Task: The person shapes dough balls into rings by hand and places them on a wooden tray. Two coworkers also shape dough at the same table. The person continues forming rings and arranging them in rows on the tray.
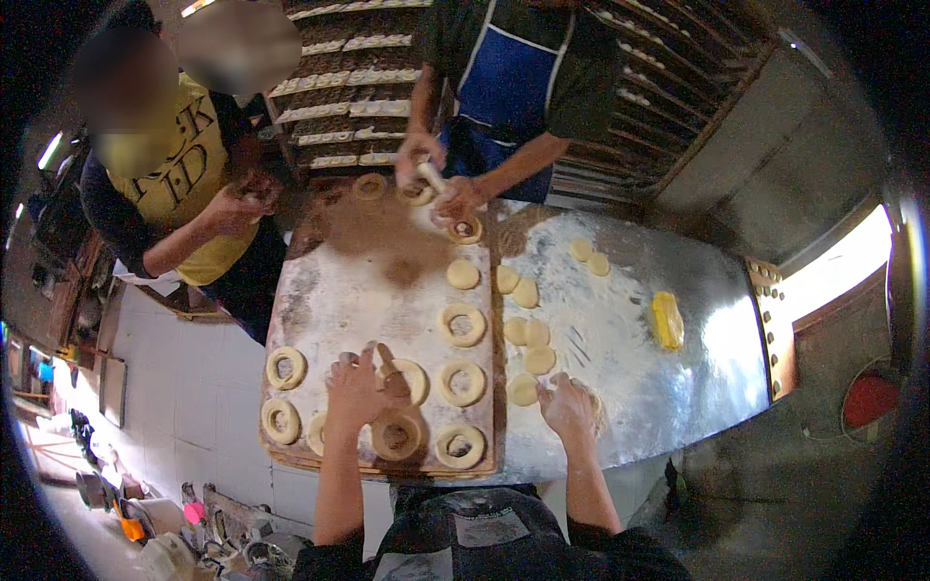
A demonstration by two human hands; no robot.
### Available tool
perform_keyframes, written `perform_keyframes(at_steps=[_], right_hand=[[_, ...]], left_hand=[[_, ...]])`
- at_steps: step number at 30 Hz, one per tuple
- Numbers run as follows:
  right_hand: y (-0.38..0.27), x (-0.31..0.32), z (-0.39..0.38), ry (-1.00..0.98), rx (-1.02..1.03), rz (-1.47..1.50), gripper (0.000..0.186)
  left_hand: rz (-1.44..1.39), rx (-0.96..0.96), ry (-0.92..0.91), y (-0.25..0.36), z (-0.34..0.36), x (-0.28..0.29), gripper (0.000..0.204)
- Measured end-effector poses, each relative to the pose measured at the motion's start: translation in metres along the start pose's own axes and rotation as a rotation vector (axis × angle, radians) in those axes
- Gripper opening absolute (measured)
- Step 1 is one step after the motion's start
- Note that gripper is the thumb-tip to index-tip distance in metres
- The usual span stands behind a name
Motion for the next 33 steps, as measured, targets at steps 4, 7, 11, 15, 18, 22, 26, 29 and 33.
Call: perform_keyframes(at_steps=[4,7,11,15,18,22,26,29,33], right_hand=[[-0.004,-0.021,0.008,0.12,0.227,-0.045,0.042],[-0.019,-0.006,0.02,-0.059,0.138,0.284,0.042],[0.009,0.03,-0.001,-0.035,0.258,0.862,0.041],[0.032,0.075,-0.023,-0.154,0.249,1.258,0.045],[0.054,0.098,-0.026,-0.035,0.089,0.966,0.053],[0.072,0.081,-0.002,0.41,0.419,0.862,0.069],[0.076,0.078,-0.028,-0.283,0.43,1.709,0.054],[0.1,0.06,-0.03,-0.291,0.144,2.056,0.045],[0.092,0.06,-0.02,-0.066,0.413,1.264,0.04]], left_hand=[[0.041,0.019,0.141,0.029,-0.007,0.008,0.077],[-0.197,-0.064,0.254,0.067,-0.02,-0.009,0.061],[-0.56,-0.31,-0.009,0.188,-0.083,-0.041,0.035],[-0.659,-0.22,-0.252,0.253,-0.125,-0.057,0.033],[-0.699,-0.263,-0.15,0.275,-0.14,-0.066,0.032],[-0.573,-0.378,0.215,0.299,-0.14,-0.102,0.04],[-0.773,-0.43,0.436,0.309,-0.155,-0.1,0.053],[-1.327,-0.339,-0.21,0.309,-0.157,-0.137,0.048],[-1.593,-0.428,-0.228,0.309,-0.162,-0.125,0.03]])
Point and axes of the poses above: each hand's wrist, its own z-axis towards the middle knuckle, its own x-axis out of the back of the hand, y = z × x, the point moved 8 cm from there along z, towards the middle knuckle, and after that the axes turned 11 degrees about x, right-handed, at the moved point
